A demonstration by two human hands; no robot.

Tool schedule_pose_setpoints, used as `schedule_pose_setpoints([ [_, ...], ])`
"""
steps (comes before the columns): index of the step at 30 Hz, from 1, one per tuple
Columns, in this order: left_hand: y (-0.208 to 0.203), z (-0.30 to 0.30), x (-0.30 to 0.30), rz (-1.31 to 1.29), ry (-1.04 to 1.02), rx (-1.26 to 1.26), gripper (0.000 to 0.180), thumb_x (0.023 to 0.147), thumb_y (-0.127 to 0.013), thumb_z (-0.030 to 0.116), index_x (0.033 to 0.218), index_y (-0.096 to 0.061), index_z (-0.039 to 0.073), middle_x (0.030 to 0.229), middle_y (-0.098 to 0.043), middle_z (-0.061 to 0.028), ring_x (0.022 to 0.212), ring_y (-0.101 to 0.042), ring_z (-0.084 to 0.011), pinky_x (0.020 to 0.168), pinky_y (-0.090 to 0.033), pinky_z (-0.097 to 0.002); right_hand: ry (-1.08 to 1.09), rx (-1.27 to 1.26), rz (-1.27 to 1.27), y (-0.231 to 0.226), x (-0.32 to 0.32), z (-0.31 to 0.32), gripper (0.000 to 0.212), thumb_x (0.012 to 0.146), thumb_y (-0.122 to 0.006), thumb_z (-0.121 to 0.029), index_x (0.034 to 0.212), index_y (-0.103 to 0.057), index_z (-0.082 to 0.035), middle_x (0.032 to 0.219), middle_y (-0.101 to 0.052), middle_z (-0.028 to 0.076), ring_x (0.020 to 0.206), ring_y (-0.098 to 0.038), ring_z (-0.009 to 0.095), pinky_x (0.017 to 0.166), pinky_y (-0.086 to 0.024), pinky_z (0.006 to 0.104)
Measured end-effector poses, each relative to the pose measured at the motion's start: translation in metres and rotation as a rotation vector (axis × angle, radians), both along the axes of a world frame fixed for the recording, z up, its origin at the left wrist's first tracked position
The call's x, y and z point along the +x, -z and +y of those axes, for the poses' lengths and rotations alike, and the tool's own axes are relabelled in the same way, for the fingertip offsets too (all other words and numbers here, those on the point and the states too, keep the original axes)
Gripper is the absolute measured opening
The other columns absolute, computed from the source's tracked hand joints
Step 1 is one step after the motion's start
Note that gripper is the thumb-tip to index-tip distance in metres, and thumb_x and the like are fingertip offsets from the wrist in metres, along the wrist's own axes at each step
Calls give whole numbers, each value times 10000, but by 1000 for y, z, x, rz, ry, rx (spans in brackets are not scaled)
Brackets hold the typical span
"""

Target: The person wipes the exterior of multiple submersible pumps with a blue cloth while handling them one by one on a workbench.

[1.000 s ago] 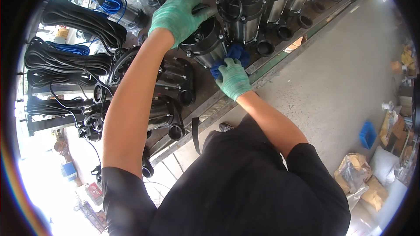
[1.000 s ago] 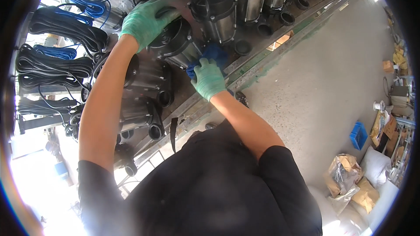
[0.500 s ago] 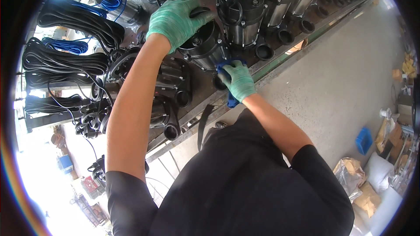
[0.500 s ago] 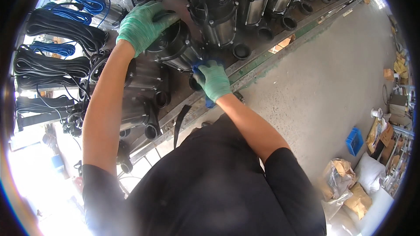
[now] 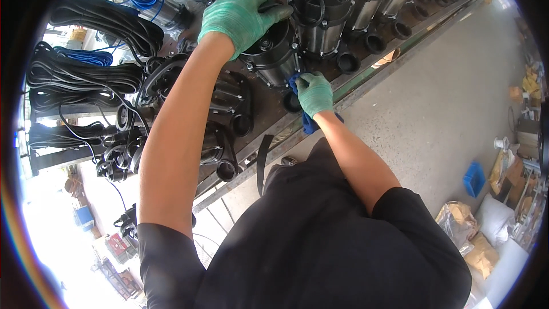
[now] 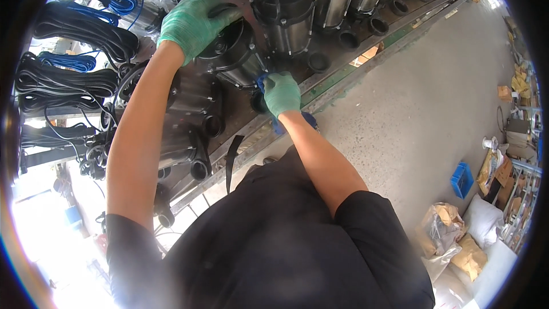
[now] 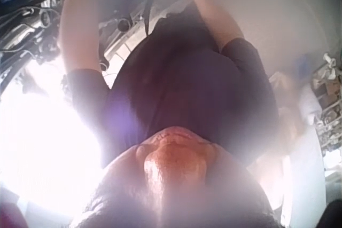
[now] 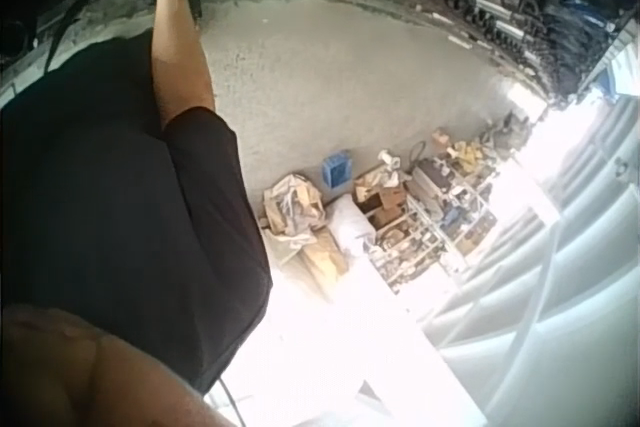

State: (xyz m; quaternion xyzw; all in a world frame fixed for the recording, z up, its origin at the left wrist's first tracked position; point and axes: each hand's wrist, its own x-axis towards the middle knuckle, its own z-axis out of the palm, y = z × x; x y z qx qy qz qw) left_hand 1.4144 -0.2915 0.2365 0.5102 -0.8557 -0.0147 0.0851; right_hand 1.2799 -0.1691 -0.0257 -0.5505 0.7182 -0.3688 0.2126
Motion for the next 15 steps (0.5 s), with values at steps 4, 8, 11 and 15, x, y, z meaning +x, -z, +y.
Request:
schedule_pose_setpoints([
  [4,-1,-2,1,-27,5,-6,438,964,-671,577,1197,-795,227,1121,-772,-132,1054,-715,-363,927,-563,-481,129,-25,-82,7,-10,1,214,975,-649,-268,949,-748,-80,1026,-696,223,977,-662,457,879,-537,547],
  [8,-3,1,3,18,19,13,447,967,-668,572,1203,-791,212,1122,-771,-142,1063,-715,-369,931,-561,-481,-368,-204,333,-35,14,17,136,903,-717,-246,931,-762,-121,1006,-697,118,936,-657,359,795,-529,498],
  [11,-4,3,-2,39,-6,66,465,973,-648,574,1214,-786,201,1125,-773,-154,1068,-716,-376,942,-559,-476,-516,-130,654,-30,40,8,123,916,-685,-236,940,-775,-156,992,-682,56,948,-647,308,768,-533,461],
  [15,-14,9,-17,-111,-226,165,508,977,-599,583,1240,-777,187,1129,-772,-177,1072,-715,-396,953,-556,-477,-608,-130,543,-31,18,8,174,953,-615,-201,958,-766,-114,1047,-696,74,974,-664,299,808,-551,474],
])
